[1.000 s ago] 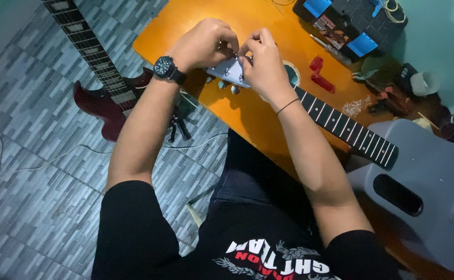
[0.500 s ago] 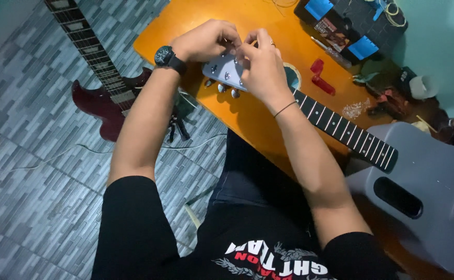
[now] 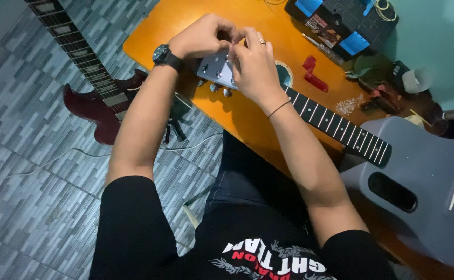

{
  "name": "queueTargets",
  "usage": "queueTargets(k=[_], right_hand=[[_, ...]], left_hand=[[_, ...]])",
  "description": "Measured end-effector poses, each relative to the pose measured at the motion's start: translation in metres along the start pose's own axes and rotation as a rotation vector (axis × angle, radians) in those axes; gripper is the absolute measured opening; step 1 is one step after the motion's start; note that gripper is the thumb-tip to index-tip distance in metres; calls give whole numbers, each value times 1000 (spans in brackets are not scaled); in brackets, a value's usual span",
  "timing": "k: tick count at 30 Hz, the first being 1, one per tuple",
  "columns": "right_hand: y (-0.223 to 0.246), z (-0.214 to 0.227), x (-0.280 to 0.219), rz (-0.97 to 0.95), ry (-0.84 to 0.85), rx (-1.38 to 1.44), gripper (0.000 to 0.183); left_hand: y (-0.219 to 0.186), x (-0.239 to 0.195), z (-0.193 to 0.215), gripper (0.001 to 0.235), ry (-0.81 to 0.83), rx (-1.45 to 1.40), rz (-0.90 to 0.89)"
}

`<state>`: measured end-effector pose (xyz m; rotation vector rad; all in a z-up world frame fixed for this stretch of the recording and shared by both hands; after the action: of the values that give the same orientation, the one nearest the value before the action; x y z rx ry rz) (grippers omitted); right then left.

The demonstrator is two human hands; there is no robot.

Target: The person strings a grey acoustic guitar lying on an orange table. They thread new strings through the bridge and tie them to the tuning pegs on the headstock, repeating the process for multiple strings. The person also uses a small white spray bottle to apply liquid to the guitar's fretboard.

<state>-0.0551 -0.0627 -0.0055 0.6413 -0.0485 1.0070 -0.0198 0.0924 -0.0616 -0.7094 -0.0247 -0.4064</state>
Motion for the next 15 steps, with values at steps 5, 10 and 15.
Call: queueTargets(k=[5, 10, 15], right_hand=[[-12, 0, 2, -97, -47, 111, 10], [-18, -2, 3, -193, -29, 196, 10], [-20, 0, 1, -96, -52, 250, 7]], left_hand=[[0, -25, 5, 7, -69, -62, 93], [-3, -36, 2, 2, -239, 21, -14], [2, -30, -6, 6, -211, 95, 51]])
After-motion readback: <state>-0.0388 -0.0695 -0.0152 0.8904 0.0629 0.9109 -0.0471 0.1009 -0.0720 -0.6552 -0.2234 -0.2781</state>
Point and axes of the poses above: each hand's wrist, its own x-axis towards the middle knuckle, its own z-axis out of the back of the hand, y = z × x, the point moved 5 cm from there along x, towards the middle knuckle, and after that the axes turned 14 degrees about x, right-handed, at the moved point
